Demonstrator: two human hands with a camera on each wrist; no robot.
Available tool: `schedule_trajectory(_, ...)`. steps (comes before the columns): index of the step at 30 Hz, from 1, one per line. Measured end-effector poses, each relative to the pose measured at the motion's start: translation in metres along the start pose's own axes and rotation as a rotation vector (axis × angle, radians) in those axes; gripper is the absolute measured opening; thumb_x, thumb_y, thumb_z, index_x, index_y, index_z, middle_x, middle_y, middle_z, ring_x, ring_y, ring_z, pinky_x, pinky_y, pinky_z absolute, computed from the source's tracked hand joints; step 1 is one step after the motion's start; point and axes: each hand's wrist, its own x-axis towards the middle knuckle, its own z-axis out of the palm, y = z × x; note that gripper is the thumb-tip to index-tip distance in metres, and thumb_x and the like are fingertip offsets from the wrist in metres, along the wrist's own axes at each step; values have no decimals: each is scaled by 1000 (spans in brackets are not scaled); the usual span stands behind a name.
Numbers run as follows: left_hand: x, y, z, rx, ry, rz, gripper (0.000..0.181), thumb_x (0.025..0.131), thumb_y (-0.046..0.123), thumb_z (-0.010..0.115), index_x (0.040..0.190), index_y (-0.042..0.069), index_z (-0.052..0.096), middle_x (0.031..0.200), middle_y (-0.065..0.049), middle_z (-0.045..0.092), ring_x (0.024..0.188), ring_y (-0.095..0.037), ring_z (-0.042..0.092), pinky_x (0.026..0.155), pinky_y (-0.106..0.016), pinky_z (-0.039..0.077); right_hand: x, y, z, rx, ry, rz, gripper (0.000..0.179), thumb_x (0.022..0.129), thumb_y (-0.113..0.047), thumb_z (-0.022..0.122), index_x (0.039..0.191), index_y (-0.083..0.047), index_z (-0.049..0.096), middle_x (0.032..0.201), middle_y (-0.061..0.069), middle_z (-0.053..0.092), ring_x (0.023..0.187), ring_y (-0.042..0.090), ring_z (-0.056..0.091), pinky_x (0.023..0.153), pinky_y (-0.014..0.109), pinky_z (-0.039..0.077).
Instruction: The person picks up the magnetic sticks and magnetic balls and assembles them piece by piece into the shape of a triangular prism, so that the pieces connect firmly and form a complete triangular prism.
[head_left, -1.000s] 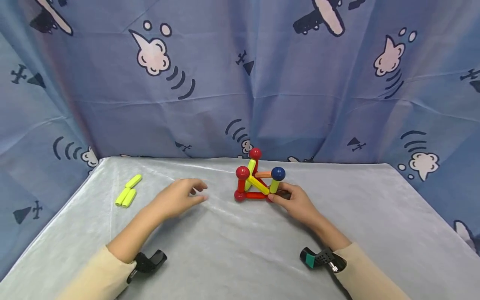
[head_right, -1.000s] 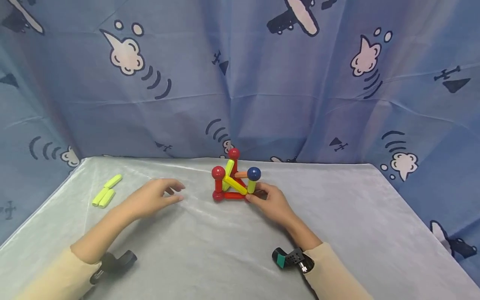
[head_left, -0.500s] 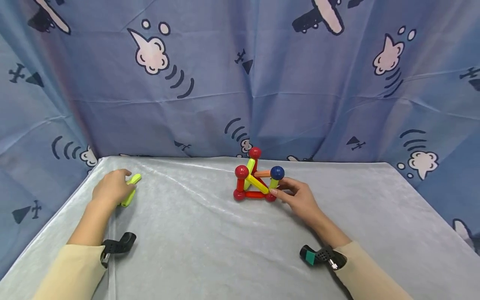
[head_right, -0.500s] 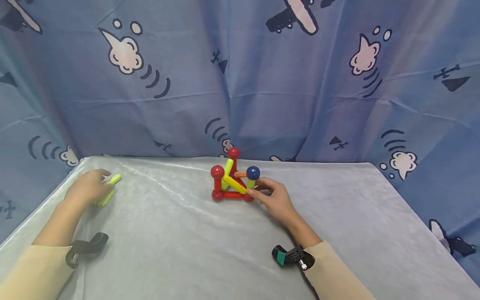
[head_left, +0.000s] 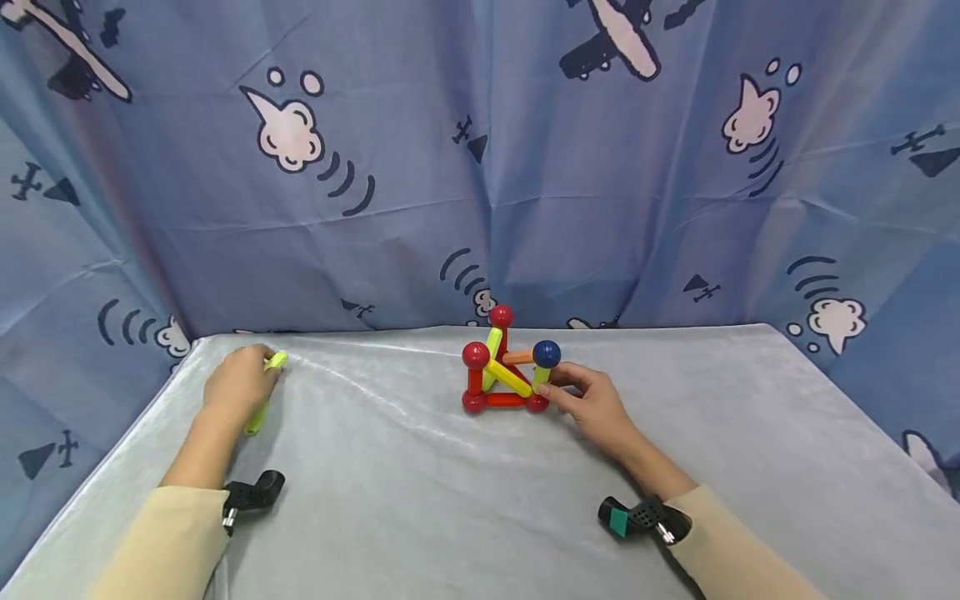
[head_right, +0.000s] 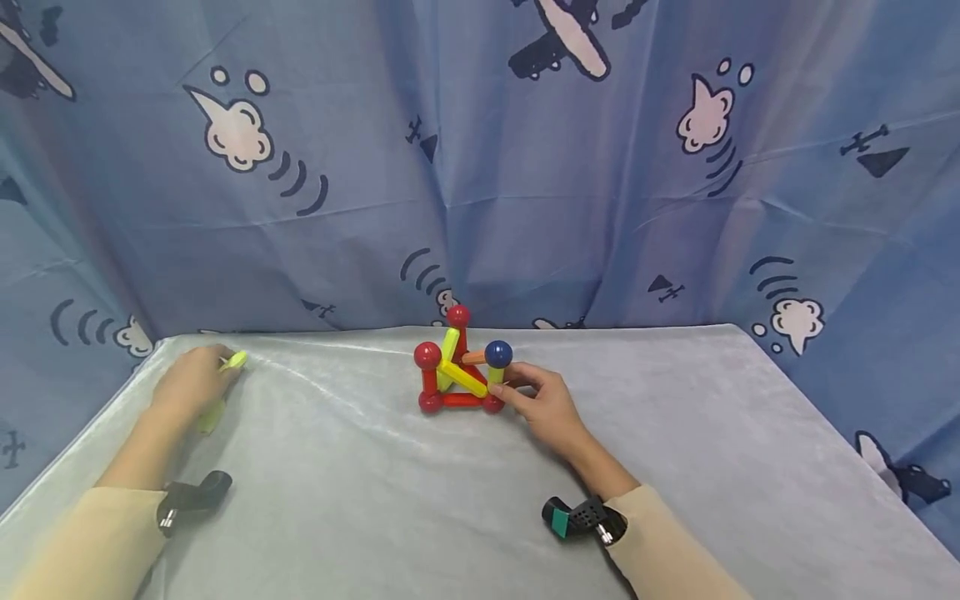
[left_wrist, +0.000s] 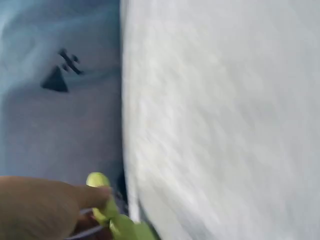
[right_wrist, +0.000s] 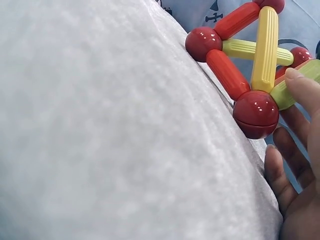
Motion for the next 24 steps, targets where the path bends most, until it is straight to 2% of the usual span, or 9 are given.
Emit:
schedule_trajectory(4, -2, 26, 2, -60, 123, 69, 35, 102, 14, 55, 131, -5, 58, 120, -34, 62, 107, -52, 62, 81, -60, 51, -2, -1, -3, 9, -3, -6, 29, 95, -15, 71, 122, -4, 69, 106, 17, 72, 87, 14, 64, 70, 24, 57)
schedule_trajectory(6, -4, 43, -3, -81, 161, 102, 35, 102, 13, 56, 132, -5, 58, 119, -31, 63, 106, -49, 63, 81, -59, 51, -2, -2, -2, 19, -7, -4, 29, 94, -14, 71, 122, -5, 69, 107, 18, 72, 87, 12, 64, 70, 24, 57)
schedule_trajectory(8, -5, 60, -7, -140, 181, 138, 34, 102, 14, 57, 132, -3, 59, 120, -28, 66, 106, -45, 65, 83, -58, 52, -2, -3, -2, 22, -11, -4, 29, 94, -14, 71, 122, -5, 69, 107, 17, 72, 87, 11, 64, 70, 25, 57)
schedule_trajectory(12, -7, 97, -11, -310, 167, 234, 36, 101, 19, 62, 133, 3, 61, 118, -20, 70, 103, -36, 69, 85, -51, 55, -3, -3, -2, 7, -7, -3, 27, 95, -15, 71, 120, -6, 70, 106, 17, 73, 88, 13, 64, 70, 25, 57)
schedule_trajectory(15, -11, 131, -11, -405, 154, 317, 34, 98, 21, 67, 131, 9, 65, 113, -13, 73, 99, -29, 70, 84, -45, 57, -3, -3, -2, 0, 0, 0, 25, 95, -16, 71, 119, -6, 70, 105, 16, 72, 88, 16, 64, 70, 24, 57)
schedule_trajectory(20, -19, 185, -6, -473, 94, 448, 28, 95, 20, 72, 122, 14, 70, 108, -4, 75, 92, -21, 69, 82, -37, 58, -2, -2, 0, -3, -5, 13, 28, 95, -18, 71, 121, -7, 70, 107, 16, 72, 89, 19, 64, 71, 25, 57)
schedule_trajectory(24, -22, 217, 3, -505, 29, 521, 26, 95, 19, 72, 120, 15, 71, 109, -1, 75, 92, -18, 68, 81, -33, 58, -3, -1, 1, 4, 0, 8, 27, 95, -18, 72, 119, -7, 70, 106, 16, 72, 90, 17, 65, 70, 25, 58)
